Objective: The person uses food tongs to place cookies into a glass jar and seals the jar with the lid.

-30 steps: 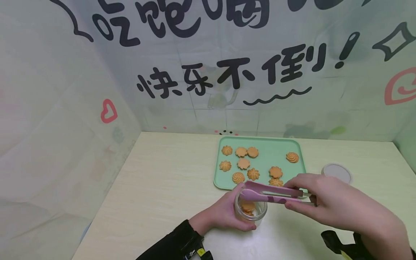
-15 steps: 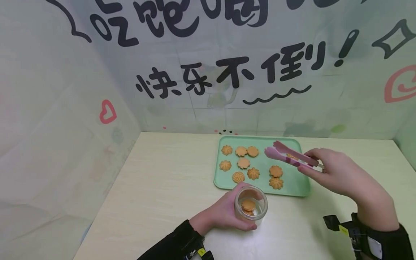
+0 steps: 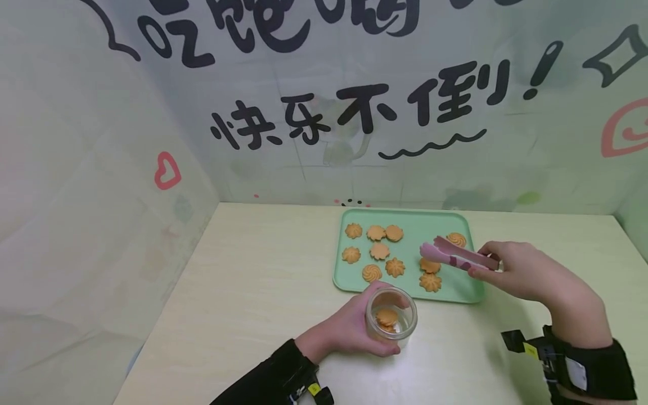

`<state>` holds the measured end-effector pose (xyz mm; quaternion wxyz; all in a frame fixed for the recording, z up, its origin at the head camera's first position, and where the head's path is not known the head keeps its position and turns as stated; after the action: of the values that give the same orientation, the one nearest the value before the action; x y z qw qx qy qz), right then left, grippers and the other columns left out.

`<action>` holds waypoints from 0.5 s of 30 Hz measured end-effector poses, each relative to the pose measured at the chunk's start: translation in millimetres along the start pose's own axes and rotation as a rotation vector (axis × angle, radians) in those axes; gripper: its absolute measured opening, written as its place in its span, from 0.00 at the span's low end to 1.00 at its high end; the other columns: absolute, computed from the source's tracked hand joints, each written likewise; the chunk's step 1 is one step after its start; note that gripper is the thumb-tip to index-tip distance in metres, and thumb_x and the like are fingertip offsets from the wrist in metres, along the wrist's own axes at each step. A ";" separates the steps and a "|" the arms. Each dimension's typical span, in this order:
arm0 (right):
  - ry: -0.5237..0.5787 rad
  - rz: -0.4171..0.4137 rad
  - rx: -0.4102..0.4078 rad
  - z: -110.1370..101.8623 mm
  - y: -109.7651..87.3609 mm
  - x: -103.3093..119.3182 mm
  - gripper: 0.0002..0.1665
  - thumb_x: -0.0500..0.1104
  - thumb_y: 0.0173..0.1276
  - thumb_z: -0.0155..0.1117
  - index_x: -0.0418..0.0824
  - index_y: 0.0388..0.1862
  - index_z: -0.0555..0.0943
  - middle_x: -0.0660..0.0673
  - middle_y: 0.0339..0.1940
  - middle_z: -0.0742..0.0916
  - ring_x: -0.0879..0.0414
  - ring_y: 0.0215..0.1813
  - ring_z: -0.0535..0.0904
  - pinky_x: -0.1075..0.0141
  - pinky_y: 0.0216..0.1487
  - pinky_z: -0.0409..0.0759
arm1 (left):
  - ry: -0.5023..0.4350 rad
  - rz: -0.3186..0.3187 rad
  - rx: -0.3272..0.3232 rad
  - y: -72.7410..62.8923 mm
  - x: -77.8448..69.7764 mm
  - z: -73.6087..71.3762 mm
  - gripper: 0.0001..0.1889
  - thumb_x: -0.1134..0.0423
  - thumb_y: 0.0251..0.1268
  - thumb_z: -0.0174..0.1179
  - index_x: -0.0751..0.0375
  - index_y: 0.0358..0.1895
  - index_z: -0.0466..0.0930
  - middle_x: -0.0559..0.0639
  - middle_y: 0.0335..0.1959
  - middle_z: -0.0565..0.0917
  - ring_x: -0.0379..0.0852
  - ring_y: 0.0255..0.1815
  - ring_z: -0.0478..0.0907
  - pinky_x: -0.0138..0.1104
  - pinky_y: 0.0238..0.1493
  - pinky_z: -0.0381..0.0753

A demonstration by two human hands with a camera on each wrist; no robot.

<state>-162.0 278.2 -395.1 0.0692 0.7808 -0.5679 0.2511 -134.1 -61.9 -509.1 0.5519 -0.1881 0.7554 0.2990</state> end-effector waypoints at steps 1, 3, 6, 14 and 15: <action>0.001 0.000 0.008 0.1 0.6 -0.4 0.25 0.51 0.77 0.74 0.30 0.55 0.83 0.50 0.34 0.86 0.54 0.32 0.73 0.60 0.30 0.71 | 0.001 0.002 -0.001 0.0 -0.3 -0.4 0.45 0.73 0.53 0.83 0.52 0.71 0.66 0.56 0.67 0.81 0.48 0.70 0.79 0.43 0.75 0.78; 0.002 0.006 0.022 0.2 1.6 -0.9 0.24 0.50 0.77 0.74 0.30 0.54 0.83 0.50 0.35 0.86 0.54 0.33 0.74 0.60 0.31 0.72 | -0.001 0.001 -0.001 0.3 -0.9 -0.7 0.45 0.73 0.53 0.83 0.51 0.71 0.66 0.54 0.68 0.81 0.48 0.70 0.79 0.43 0.75 0.77; 0.003 0.020 0.038 0.1 1.9 -2.1 0.24 0.50 0.77 0.74 0.29 0.53 0.83 0.48 0.35 0.86 0.52 0.33 0.75 0.60 0.31 0.72 | -0.010 -0.010 0.002 0.7 -1.5 -0.8 0.46 0.74 0.52 0.84 0.49 0.72 0.66 0.53 0.68 0.81 0.47 0.71 0.78 0.42 0.75 0.77; 0.014 0.039 0.067 1.6 3.7 -5.2 0.22 0.49 0.77 0.73 0.30 0.52 0.83 0.46 0.37 0.87 0.51 0.34 0.75 0.59 0.32 0.72 | -0.014 -0.011 0.001 0.0 -0.4 -0.4 0.47 0.74 0.51 0.84 0.46 0.72 0.66 0.51 0.68 0.81 0.47 0.71 0.78 0.42 0.75 0.77; 0.014 0.038 0.071 1.8 4.0 -5.8 0.22 0.50 0.77 0.73 0.30 0.52 0.83 0.46 0.37 0.87 0.51 0.35 0.75 0.59 0.32 0.72 | -0.015 -0.006 0.002 0.1 0.2 -0.3 0.47 0.74 0.51 0.84 0.47 0.72 0.66 0.50 0.68 0.81 0.47 0.71 0.78 0.42 0.75 0.77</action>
<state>-166.5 281.1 -400.1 0.0409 0.7700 -0.5728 0.2779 -134.5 -62.1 -509.3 0.5585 -0.1877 0.7510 0.2980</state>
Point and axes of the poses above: each hand's wrist, its own y-axis towards the middle knuckle, its own z-axis out of the palm, x = y × z, the point moved 1 cm from there along y, towards the middle knuckle
